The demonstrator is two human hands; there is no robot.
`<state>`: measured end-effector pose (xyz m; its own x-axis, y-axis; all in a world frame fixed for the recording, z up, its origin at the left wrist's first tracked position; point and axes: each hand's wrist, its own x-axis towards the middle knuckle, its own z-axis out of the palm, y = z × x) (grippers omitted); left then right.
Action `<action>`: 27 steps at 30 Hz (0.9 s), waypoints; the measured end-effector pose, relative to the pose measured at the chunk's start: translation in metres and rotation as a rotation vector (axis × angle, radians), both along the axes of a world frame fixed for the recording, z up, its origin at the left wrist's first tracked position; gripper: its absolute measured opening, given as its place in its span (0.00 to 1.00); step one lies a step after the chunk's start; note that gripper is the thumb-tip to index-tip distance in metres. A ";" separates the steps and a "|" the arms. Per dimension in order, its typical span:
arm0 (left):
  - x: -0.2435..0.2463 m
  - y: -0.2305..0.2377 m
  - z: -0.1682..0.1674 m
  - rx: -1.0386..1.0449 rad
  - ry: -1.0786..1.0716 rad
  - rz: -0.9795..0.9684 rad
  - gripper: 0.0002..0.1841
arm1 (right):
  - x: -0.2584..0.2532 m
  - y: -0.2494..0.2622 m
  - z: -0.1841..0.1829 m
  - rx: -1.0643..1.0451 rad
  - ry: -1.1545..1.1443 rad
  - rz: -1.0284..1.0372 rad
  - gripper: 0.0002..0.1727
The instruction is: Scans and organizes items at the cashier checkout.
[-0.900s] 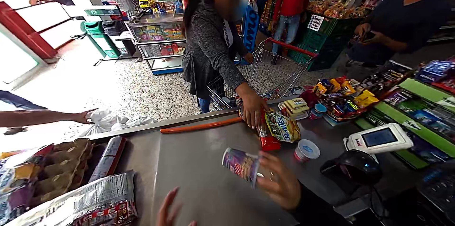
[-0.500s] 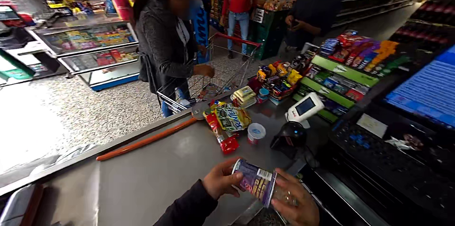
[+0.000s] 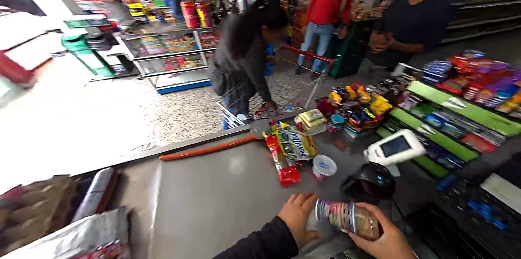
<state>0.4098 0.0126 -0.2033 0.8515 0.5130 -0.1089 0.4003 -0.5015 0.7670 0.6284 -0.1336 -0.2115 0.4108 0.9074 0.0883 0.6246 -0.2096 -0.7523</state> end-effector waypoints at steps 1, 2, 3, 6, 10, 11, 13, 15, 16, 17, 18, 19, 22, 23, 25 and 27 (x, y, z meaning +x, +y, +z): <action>-0.015 0.000 0.000 0.058 -0.021 0.001 0.49 | -0.018 0.009 0.014 -0.033 -0.003 0.145 0.45; -0.032 0.000 0.001 0.088 -0.044 0.005 0.53 | -0.041 0.022 0.026 -0.045 -0.002 0.292 0.43; -0.051 -0.001 0.001 0.094 -0.067 0.010 0.56 | -0.066 0.036 0.034 -0.021 -0.002 0.433 0.42; -0.120 -0.010 -0.002 0.053 -0.256 0.211 0.57 | -0.133 0.086 0.036 0.125 0.107 0.784 0.45; -0.228 -0.016 0.002 0.344 -0.530 0.785 0.53 | -0.184 0.203 0.047 -0.067 0.154 0.975 0.44; -0.254 -0.015 0.014 0.432 -0.520 0.941 0.55 | -0.194 0.241 0.045 -0.152 -0.050 0.953 0.39; -0.306 -0.011 0.040 0.508 -0.504 1.254 0.59 | -0.214 0.312 0.028 -0.351 -0.351 0.834 0.36; -0.357 -0.003 0.067 0.509 -0.517 1.545 0.57 | -0.228 0.364 -0.002 -0.427 -0.486 0.705 0.37; -0.383 0.002 0.078 0.516 -0.533 1.637 0.54 | -0.232 0.381 -0.015 -0.438 -0.534 0.661 0.36; -0.408 0.007 0.086 0.523 -0.534 1.713 0.51 | -0.235 0.391 -0.023 -0.451 -0.582 0.626 0.33; -0.432 0.012 0.094 0.521 -0.500 1.776 0.50 | -0.239 0.395 -0.026 -0.469 -0.636 0.604 0.30; -0.454 0.019 0.101 0.515 -0.414 1.849 0.50 | -0.243 0.397 -0.026 -0.484 -0.680 0.598 0.27; -0.495 0.041 0.117 0.381 -0.109 2.058 0.49 | -0.253 0.388 -0.021 -0.549 -0.766 0.686 0.25; -0.506 0.050 0.119 0.318 -0.019 2.110 0.49 | -0.256 0.380 -0.018 -0.584 -0.786 0.752 0.25; -0.532 0.073 0.110 0.210 0.333 2.138 0.47 | -0.258 0.359 -0.017 -0.633 -0.806 0.889 0.23; -0.613 0.085 0.032 0.785 0.620 1.842 0.47 | -0.259 0.330 -0.014 -0.648 -0.773 0.981 0.22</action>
<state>-0.2029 0.0973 -0.1715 -0.6339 0.5921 0.4976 0.7569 0.6072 0.2416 0.3693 0.1960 -0.2253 -0.3640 0.7587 -0.5403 0.9223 0.3744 -0.0957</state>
